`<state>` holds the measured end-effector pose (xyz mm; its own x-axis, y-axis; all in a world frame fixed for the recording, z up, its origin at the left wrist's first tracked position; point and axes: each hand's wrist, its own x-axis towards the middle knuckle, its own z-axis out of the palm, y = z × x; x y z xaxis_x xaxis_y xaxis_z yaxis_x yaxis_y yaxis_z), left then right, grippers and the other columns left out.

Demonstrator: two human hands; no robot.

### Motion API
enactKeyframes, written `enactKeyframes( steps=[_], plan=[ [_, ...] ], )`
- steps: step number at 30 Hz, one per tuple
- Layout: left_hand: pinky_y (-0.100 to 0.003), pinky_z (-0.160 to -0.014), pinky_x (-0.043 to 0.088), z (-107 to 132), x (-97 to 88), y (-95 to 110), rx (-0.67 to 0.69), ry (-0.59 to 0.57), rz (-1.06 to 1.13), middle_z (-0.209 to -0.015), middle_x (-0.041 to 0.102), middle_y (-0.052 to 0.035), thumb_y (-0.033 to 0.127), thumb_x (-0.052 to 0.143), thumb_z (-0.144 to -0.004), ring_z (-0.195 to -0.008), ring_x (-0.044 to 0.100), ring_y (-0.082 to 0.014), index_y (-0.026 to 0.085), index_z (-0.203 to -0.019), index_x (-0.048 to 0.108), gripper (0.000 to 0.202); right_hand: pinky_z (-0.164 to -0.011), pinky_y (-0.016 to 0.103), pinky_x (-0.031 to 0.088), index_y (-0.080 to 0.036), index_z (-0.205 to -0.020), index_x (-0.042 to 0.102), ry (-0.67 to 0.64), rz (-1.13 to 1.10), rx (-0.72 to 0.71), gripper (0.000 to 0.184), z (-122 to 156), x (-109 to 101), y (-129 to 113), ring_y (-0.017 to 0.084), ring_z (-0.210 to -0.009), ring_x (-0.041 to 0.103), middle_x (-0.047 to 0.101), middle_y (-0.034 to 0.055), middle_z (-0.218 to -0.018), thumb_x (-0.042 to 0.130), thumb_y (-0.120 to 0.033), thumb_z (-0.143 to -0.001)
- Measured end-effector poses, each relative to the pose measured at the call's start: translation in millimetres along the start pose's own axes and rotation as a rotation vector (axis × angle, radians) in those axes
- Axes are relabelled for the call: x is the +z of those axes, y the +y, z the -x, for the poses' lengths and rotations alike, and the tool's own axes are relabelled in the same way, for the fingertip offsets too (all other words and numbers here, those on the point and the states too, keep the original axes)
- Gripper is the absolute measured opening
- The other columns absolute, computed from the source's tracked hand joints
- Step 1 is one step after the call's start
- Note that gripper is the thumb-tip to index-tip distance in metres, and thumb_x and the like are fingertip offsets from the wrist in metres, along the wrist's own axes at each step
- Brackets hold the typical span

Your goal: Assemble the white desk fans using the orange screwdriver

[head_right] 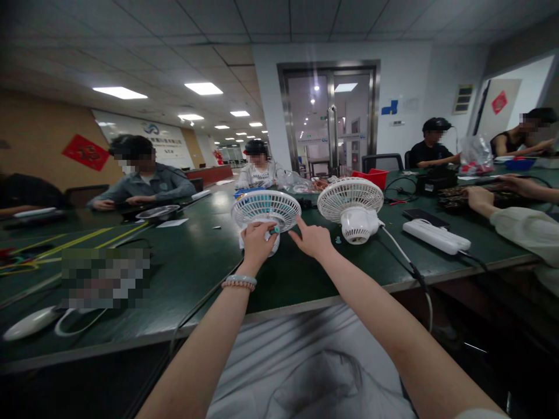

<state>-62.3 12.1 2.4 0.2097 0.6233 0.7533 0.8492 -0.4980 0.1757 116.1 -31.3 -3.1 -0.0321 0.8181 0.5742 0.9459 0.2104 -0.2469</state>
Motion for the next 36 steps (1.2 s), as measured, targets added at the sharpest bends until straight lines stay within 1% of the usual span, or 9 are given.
enactKeyframes(
  steps=[2,3,4,6,8,9,20,30,36],
  plan=[
    [-0.042,-0.089,0.027,0.2,0.5,0.1,-0.002,0.007,0.001,-0.095,0.066,-0.0025,0.027,0.058,-0.072,-0.103,0.047,-0.0237,0.027,-0.100,0.060,0.029,-0.068,0.030,0.038,-0.019,-0.115,0.051,0.135,-0.077,0.010,0.045,1.4,-3.0,0.0,0.023,-0.075,0.060,0.066,0.0122,-0.078,0.033,-0.049,-0.087],
    [-0.042,-0.089,0.027,0.2,0.8,0.3,-0.001,0.010,0.003,-0.094,0.066,-0.0023,0.027,0.058,-0.072,-0.103,0.047,-0.0236,0.027,-0.100,0.060,0.028,-0.067,0.029,0.037,-0.018,-0.110,0.054,0.146,-0.089,-0.022,0.040,2.6,-3.4,-0.4,0.022,-0.074,0.060,0.066,0.0120,-0.078,0.033,-0.044,-0.087],
    [-0.042,-0.089,0.027,0.3,1.0,0.4,0.003,0.010,0.004,-0.094,0.066,-0.0021,0.027,0.058,-0.072,-0.103,0.046,-0.0234,0.027,-0.100,0.061,0.028,-0.067,0.028,0.037,-0.018,-0.103,0.058,0.115,-0.080,-0.082,0.036,3.9,-3.1,-1.2,0.021,-0.073,0.060,0.066,0.0115,-0.079,0.034,-0.040,-0.087],
    [-0.042,-0.090,0.026,0.4,1.2,0.5,0.010,0.003,0.004,-0.094,0.066,-0.0016,0.027,0.057,-0.073,-0.104,0.046,-0.0234,0.027,-0.098,0.061,0.026,-0.066,0.026,0.036,-0.017,-0.090,0.062,-0.040,-0.010,-0.258,0.029,6.6,-0.6,-4.5,0.020,-0.072,0.060,0.066,0.0101,-0.078,0.038,-0.033,-0.085],
    [-0.042,-0.090,0.026,0.4,1.2,0.7,0.012,-0.002,-0.003,-0.095,0.066,-0.0012,0.027,0.056,-0.073,-0.105,0.045,-0.0237,0.027,-0.097,0.062,0.024,-0.064,0.026,0.035,-0.018,-0.083,0.063,-0.185,0.058,-0.410,0.024,8.2,3.7,-9.4,0.019,-0.070,0.060,0.067,0.0086,-0.077,0.043,-0.030,-0.081],
    [-0.042,-0.090,0.026,0.4,1.2,0.7,0.010,-0.002,-0.007,-0.095,0.066,-0.0011,0.027,0.056,-0.073,-0.105,0.045,-0.0239,0.027,-0.096,0.062,0.024,-0.063,0.026,0.035,-0.018,-0.082,0.063,-0.222,0.074,-0.445,0.023,8.4,6.0,-11.9,0.019,-0.070,0.060,0.067,0.0080,-0.076,0.044,-0.030,-0.080],
    [-0.043,-0.091,0.026,0.0,0.2,2.8,0.012,0.019,0.008,-0.094,0.066,-0.0019,0.026,0.056,-0.073,-0.103,0.046,-0.0238,0.027,-0.094,0.063,0.022,-0.054,0.023,0.030,-0.018,-0.073,0.064,-0.301,0.004,-0.419,0.022,7.0,25.1,-10.3,0.014,-0.066,0.058,0.066,0.0038,-0.072,0.045,-0.028,-0.078],
    [-0.042,-0.092,0.027,-0.1,-1.4,1.7,-0.008,0.002,0.008,-0.096,0.065,-0.0018,0.026,0.056,-0.072,-0.105,0.045,-0.0234,0.027,-0.096,0.064,0.025,-0.059,0.023,0.032,-0.019,-0.075,0.067,-0.318,-0.066,-0.413,0.032,7.4,29.8,-15.6,0.015,-0.070,0.059,0.068,0.0050,-0.076,0.040,-0.034,-0.085],
    [-0.042,-0.090,0.028,-0.2,-0.2,1.1,0.004,0.019,0.017,-0.096,0.065,-0.0024,0.027,0.057,-0.071,-0.103,0.046,-0.0236,0.027,-0.096,0.064,0.025,-0.056,0.024,0.029,-0.020,-0.073,0.066,-0.234,-0.044,-0.362,0.034,9.3,29.2,-16.3,0.015,-0.067,0.058,0.067,0.0042,-0.073,0.040,-0.038,-0.085]
  ],
)
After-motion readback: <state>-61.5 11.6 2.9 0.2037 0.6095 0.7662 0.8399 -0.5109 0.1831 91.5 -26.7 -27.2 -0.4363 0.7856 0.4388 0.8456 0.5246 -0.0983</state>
